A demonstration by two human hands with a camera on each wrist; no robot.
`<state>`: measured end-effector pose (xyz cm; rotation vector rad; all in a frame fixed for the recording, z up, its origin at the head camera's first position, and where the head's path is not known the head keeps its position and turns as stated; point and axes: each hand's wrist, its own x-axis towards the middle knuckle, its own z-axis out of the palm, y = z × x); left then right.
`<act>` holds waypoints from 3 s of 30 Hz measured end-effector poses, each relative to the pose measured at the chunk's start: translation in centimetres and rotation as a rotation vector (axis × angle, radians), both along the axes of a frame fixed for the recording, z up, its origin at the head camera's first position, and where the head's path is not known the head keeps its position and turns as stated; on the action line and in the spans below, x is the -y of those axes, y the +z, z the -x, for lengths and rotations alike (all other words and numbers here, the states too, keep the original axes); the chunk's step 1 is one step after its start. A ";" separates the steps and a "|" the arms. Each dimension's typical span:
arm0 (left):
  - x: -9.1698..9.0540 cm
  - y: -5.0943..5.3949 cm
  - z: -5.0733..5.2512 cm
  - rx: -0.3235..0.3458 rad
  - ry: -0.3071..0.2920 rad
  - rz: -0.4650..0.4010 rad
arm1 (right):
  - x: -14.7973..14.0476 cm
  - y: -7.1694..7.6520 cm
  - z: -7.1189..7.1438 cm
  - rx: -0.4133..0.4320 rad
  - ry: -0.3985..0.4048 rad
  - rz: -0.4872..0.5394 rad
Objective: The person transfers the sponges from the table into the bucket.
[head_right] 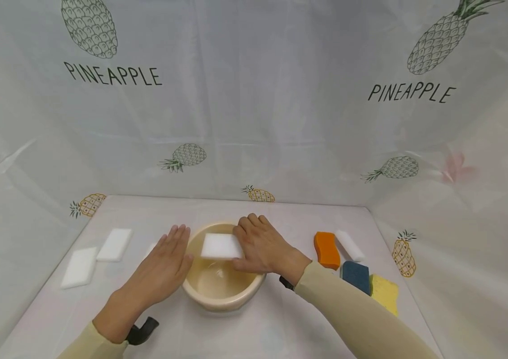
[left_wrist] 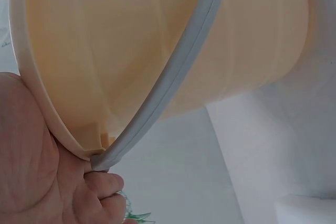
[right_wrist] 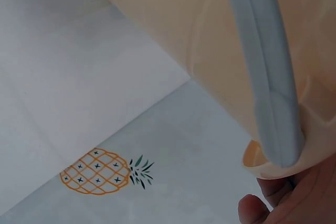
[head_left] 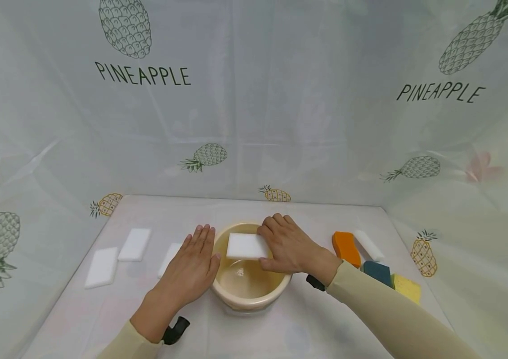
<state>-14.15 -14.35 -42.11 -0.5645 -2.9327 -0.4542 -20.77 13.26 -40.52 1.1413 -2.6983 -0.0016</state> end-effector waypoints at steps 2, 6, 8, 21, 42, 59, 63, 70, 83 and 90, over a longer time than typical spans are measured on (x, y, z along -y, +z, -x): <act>0.0 0.0 0.0 -0.005 -0.002 -0.003 | 0.0 0.0 0.0 -0.004 0.001 0.000; 0.0 0.1 -0.1 -0.025 -0.006 -0.010 | -0.1 -0.1 -0.1 -0.019 0.010 -0.006; -0.1 0.0 -0.1 -0.036 -0.008 -0.012 | -0.2 -0.1 -0.1 -0.030 0.015 -0.012; 0.0 0.0 -0.1 -0.027 -0.013 -0.015 | -0.4 0.0 -0.4 -0.031 0.013 0.019; 0.0 -0.2 -0.1 0.013 -0.026 -0.039 | -8.6 -1.2 0.5 -0.314 -0.248 0.303; 0.0 -0.2 -0.1 0.021 -0.026 -0.054 | -22.1 -5.7 -1.1 -0.174 -0.623 0.160; 0.0 -0.2 0.0 0.024 -0.025 -0.055 | -23.5 -6.6 -1.4 -0.146 -0.676 0.140; 0.0 -0.2 0.0 0.031 -0.025 -0.053 | -24.8 -7.9 -1.7 -0.106 -0.750 0.102; 0.0 -0.5 0.1 0.015 -0.026 -0.042 | -25.6 -9.9 -1.3 -0.037 -0.797 0.032; -0.1 -0.5 0.1 0.021 -0.026 -0.051 | -26.5 -9.4 -1.0 0.010 -0.828 0.027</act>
